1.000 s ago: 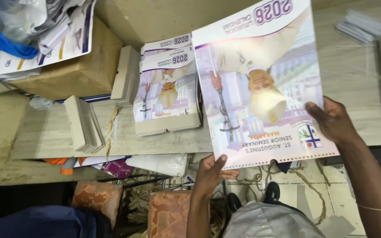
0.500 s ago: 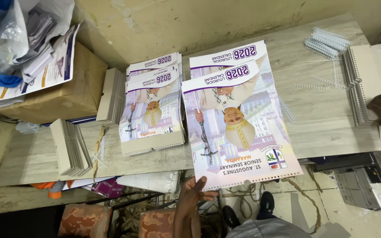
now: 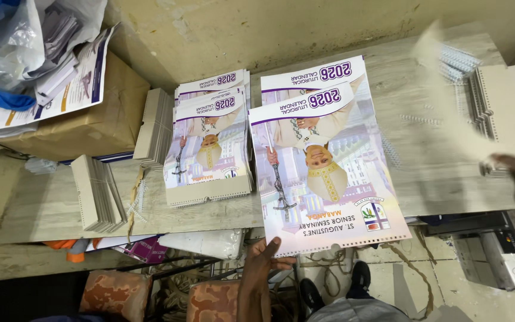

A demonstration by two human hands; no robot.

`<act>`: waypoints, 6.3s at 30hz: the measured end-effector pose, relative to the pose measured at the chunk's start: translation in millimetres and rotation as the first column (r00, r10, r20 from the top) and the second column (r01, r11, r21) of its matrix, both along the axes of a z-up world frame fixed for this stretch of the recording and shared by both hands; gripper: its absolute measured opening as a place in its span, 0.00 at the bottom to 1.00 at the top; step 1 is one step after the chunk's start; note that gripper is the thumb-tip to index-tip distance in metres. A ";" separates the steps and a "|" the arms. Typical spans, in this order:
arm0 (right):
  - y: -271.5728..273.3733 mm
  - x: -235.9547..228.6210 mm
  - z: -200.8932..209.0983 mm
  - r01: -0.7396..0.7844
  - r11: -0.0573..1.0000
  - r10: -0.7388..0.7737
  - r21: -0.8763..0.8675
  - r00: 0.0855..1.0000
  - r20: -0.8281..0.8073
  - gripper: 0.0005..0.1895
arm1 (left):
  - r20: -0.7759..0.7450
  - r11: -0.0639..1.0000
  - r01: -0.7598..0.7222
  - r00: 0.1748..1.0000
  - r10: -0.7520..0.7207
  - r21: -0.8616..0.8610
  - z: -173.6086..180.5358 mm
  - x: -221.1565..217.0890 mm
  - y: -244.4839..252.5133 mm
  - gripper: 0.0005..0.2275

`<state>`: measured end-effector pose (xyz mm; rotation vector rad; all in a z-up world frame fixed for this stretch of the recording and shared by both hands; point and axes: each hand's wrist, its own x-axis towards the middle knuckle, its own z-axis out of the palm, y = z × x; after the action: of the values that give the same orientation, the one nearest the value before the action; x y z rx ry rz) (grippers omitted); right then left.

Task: The person assembles wall calendars by inserting spiral wire bindings into pre-punched holes along the top edge of the calendar pages. They repeatedly pick up a calendar, thread a wire through the holes, and place the finished calendar onto a stack on the table.

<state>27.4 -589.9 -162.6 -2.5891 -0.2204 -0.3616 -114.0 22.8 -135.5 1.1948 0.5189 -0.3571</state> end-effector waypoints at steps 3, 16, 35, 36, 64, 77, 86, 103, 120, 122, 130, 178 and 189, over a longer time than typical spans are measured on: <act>87.7 -55.5 47.0 -0.164 0.985 0.160 0.045 0.984 0.080 0.21 | 0.028 1.000 0.009 1.000 -0.008 -0.021 3.2 1.1 -2.9 0.19; 107.2 -79.3 -23.7 0.054 0.642 0.268 0.764 0.919 -0.290 0.13 | 0.005 0.998 0.057 0.998 -0.056 -0.016 30.2 -9.4 11.5 0.43; 102.7 -85.6 -50.8 0.124 0.762 0.209 0.635 0.881 -0.424 0.13 | 0.088 0.998 0.004 0.996 0.002 -0.066 7.9 -17.8 15.1 0.31; 102.3 -85.1 -55.4 0.107 0.700 0.242 0.706 0.895 -0.375 0.12 | 0.088 0.998 0.023 0.996 -0.018 -0.055 12.4 -17.6 14.8 0.31; 172.0 201.5 -3.3 0.111 0.603 -0.444 -0.790 0.869 -0.217 0.15 | 0.035 0.983 -0.177 0.984 0.175 0.057 -15.5 -26.3 -1.6 0.14; 368.5 -101.6 40.0 -0.695 0.710 0.684 0.111 0.719 0.127 0.23 | 0.010 0.978 -0.207 0.978 0.207 -0.030 -6.9 -21.6 -16.2 0.08; 395.0 -118.4 47.2 -0.605 0.771 0.631 -0.200 0.769 0.104 0.16 | 0.088 0.988 -0.133 0.986 0.140 -0.084 -17.2 -19.6 -10.8 0.09; 417.1 -157.3 -26.3 0.436 0.116 0.235 0.893 0.861 -0.451 0.18 | 0.138 0.987 -0.018 0.990 -0.004 0.160 17.7 -22.1 -21.6 0.08; 386.2 -141.7 -21.4 0.310 0.076 0.118 0.948 0.941 -0.317 0.16 | 0.355 0.972 -0.195 0.925 0.138 0.131 -8.2 -18.4 -33.9 0.11; 391.4 -142.2 -6.6 0.364 0.138 0.031 0.921 0.928 -0.371 0.20 | 0.390 0.959 -0.219 0.911 0.134 0.182 -7.7 -20.2 -37.1 0.11; 379.0 -127.8 16.4 0.473 0.460 0.340 0.751 0.687 -0.641 0.34 | -0.045 0.929 -0.258 0.966 0.255 -0.264 -34.7 -17.6 -68.0 0.19; 277.5 -112.1 17.8 -0.486 0.867 0.498 -0.105 0.848 0.185 0.29 | -0.052 0.970 -0.048 0.998 0.036 -0.238 -15.0 6.2 -104.4 0.19; 297.5 -135.0 24.0 -0.337 0.872 0.404 -0.355 0.905 0.134 0.14 | -0.063 0.971 -0.123 0.992 0.112 -0.204 1.9 7.1 -115.3 0.18</act>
<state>-107.6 -292.4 -138.5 -2.7386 -0.9121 -0.4801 -107.0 -92.5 -133.6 0.9509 0.5796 -0.3322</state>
